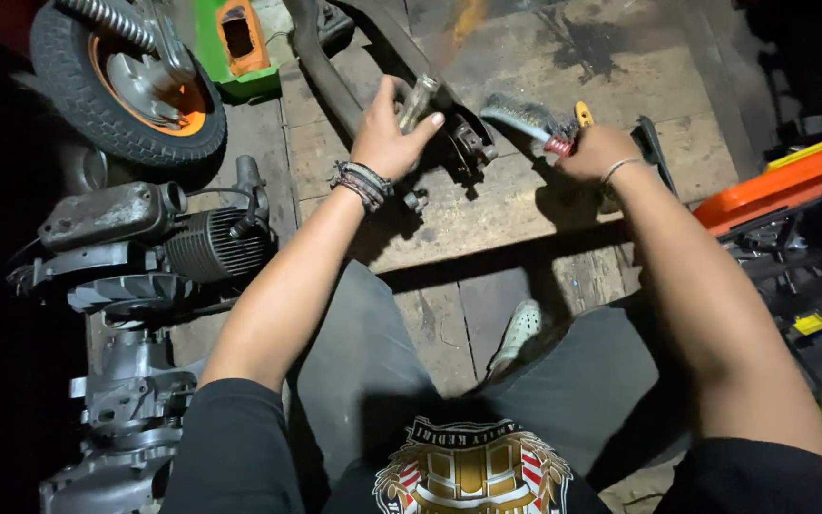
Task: The person cleans a metal motorcycle fork using a scraper and a wire brush. They scrape the surface to remove debris and then scrub the part with the brush to clean it further.
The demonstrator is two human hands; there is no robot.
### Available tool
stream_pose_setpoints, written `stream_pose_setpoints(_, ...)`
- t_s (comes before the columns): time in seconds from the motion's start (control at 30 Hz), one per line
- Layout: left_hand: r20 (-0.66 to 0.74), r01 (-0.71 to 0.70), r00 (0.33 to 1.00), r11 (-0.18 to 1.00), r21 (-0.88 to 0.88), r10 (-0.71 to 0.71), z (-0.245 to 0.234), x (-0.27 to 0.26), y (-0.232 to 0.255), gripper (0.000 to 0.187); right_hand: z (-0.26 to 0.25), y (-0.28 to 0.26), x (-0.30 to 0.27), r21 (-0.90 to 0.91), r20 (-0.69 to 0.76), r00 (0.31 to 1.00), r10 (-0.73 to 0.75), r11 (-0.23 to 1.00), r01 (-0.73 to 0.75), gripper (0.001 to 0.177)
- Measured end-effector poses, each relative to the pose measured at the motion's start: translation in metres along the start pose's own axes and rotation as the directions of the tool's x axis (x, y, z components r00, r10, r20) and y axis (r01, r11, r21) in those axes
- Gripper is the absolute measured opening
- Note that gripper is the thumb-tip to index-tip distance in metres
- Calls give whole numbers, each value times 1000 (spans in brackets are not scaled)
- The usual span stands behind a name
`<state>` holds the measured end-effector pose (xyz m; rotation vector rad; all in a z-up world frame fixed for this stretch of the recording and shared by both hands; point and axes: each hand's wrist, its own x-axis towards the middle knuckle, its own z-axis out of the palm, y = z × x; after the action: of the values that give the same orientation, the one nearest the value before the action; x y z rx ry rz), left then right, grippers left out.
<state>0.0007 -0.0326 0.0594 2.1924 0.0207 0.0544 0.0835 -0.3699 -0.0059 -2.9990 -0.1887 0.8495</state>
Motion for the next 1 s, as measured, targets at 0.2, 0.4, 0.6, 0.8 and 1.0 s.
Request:
stream_pose_setpoints(0.2,-5,25,1000,998,-61,-25,22,11,-5,46,-10,45,1,134,-179,984,-21,990,45,40)
stream_pose_setpoints(0.4,231,311,943,874,-372,-238,51,15,30,29,-41,56,-54,536,-346,932,109,838,101,32)
stream_pose_setpoints(0.6,325,326,923,870,-371,-207,85,-1,92,47,-18,105,-17,563,-675,701,231,775,287,31)
stream_pose_setpoints(0.8,276,107,960,969,-221,-43,143,-8,108,39,-28,101,-35,684,-677,629,384,642,345,26)
stream_pose_setpoints(1.0,231,302,938,937,-175,-259,197,3,92,40,-19,116,-33,609,-705,641,303,722,329,24)
